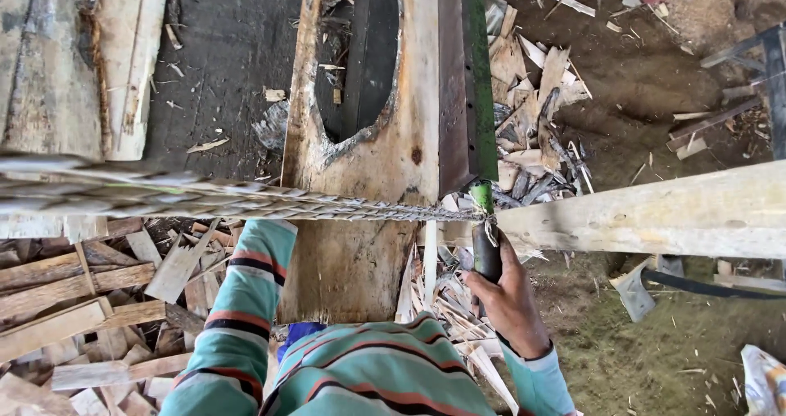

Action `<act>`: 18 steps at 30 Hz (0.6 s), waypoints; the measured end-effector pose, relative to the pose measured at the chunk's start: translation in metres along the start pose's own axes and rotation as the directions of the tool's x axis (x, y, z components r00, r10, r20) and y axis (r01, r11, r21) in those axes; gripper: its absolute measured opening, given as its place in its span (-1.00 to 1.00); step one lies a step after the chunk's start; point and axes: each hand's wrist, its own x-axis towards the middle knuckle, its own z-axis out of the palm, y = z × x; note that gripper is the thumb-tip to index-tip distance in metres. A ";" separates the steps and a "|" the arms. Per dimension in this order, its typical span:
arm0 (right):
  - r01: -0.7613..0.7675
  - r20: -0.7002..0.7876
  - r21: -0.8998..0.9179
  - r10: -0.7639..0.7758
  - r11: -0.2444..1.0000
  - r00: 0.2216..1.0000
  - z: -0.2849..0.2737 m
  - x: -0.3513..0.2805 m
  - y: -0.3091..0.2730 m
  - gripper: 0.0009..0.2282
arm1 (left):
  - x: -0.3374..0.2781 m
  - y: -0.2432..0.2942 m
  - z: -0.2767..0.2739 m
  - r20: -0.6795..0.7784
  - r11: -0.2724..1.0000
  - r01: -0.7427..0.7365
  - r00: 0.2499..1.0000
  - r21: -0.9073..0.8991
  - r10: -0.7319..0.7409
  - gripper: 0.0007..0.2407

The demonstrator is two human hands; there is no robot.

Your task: Trimming and cutting thin sheets of wood using a large manual guillotine shear.

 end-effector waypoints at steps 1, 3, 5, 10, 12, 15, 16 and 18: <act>-0.003 0.007 -0.001 0.003 1.000 1.000 0.002 -0.003 0.002 -0.37 | -0.003 -0.002 -0.004 -0.012 1.000 0.002 1.000 -0.012 -0.002 -0.55; -0.015 0.000 -0.031 0.015 0.999 1.000 0.003 -0.003 0.001 -0.34 | 0.000 0.001 -0.005 -0.025 0.999 -0.008 1.000 -0.037 0.007 -0.58; 0.052 0.011 -0.026 -0.052 0.998 0.999 -0.005 0.002 0.013 -0.36 | 0.017 0.013 0.002 -0.027 0.997 -0.037 0.999 -0.068 0.035 -0.60; 0.129 0.049 -0.062 -0.126 0.990 0.991 -0.015 0.003 -0.003 -0.41 | 0.032 0.014 0.006 -0.074 0.985 -0.070 0.996 -0.156 0.059 -0.65; -0.032 -0.008 -0.177 0.032 0.984 0.999 -0.008 -0.002 -0.023 -0.32 | 0.028 0.015 0.009 -0.092 0.980 -0.074 0.994 -0.185 0.057 -0.67; 0.081 -0.005 -0.255 -0.085 0.963 0.996 -0.002 0.014 0.024 -0.31 | 0.067 -0.020 -0.008 -0.117 0.969 -0.079 0.992 -0.233 0.052 -0.70; 0.084 0.004 -0.264 -0.086 0.961 0.996 -0.004 0.014 0.032 -0.31 | 0.060 -0.024 0.002 -0.125 0.967 -0.082 0.991 -0.242 0.053 -0.70; 0.247 0.029 -0.258 -0.248 0.934 0.968 -0.002 0.026 0.047 -0.36 | 0.051 -0.015 0.013 -0.113 0.913 -0.174 0.983 -0.369 0.141 -0.68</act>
